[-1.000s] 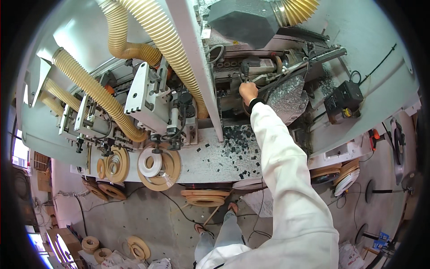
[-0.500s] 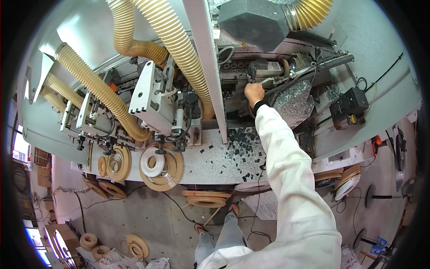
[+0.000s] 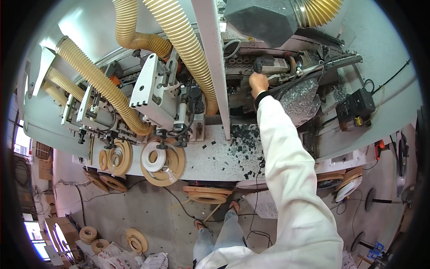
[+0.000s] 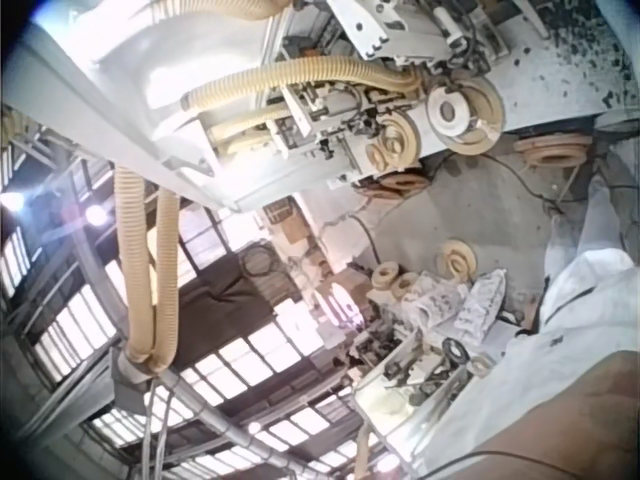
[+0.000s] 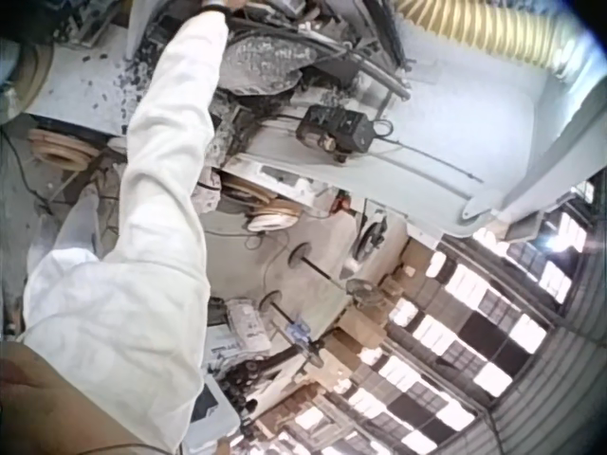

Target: The worker is performing maintenance and adjustments on an industrial edge-banding machine, including using a wrench and screwdriver to adjust internal components and cleaning debris.

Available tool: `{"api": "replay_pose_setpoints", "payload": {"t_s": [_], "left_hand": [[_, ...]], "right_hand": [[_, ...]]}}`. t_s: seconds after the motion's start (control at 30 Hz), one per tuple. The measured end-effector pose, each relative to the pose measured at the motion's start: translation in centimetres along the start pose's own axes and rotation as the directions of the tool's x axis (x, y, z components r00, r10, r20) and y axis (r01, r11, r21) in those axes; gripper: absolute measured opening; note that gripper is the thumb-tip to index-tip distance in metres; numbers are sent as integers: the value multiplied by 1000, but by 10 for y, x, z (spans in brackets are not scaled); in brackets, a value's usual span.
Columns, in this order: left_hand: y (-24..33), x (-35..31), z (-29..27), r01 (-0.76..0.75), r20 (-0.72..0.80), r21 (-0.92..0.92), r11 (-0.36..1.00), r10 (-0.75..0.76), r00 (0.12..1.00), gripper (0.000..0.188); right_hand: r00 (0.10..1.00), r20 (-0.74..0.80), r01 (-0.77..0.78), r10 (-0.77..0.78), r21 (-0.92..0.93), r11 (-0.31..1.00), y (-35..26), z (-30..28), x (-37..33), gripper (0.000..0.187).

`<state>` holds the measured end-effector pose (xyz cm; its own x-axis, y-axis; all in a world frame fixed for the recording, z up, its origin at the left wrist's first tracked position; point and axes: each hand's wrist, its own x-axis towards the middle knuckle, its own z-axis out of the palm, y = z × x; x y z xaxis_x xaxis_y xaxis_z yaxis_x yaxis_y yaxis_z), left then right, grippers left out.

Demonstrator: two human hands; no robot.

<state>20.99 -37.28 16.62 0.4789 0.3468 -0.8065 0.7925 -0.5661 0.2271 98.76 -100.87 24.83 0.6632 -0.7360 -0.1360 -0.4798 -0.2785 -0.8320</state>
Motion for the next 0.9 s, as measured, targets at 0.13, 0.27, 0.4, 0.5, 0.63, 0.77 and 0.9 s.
{"api": "replay_pose_setpoints", "payload": {"t_s": [0.13,0.27,0.4,0.5,0.63,0.77,0.9], "left_hand": [[-9,-4,0,10,-4,-9,1000,-10,1000,40],[-22,-13,-3,-9,-7,16,1000,9,1000,42],[-19,-12,-3,42,26,-20,999,-42,999,43],[15,11,-8,19,75,-33,999,-16,997,43],[31,10,-32,42,59,-45,998,-40,997,43],[52,23,-36,21,97,-25,999,-19,995,43],[61,33,-41,4,115,-14,1000,-2,993,43]], "right_hand": [[983,-105,-140,153,116,983,6,11,-57,39],[980,50,-200,194,190,961,47,33,-37,41],[942,275,-217,192,63,974,56,93,-56,41],[948,277,-138,156,-82,987,84,97,-30,45],[973,215,-77,85,-41,996,55,113,-76,43],[984,112,-145,140,39,989,58,88,-77,39],[991,39,-129,126,64,990,48,58,-82,41]]}}
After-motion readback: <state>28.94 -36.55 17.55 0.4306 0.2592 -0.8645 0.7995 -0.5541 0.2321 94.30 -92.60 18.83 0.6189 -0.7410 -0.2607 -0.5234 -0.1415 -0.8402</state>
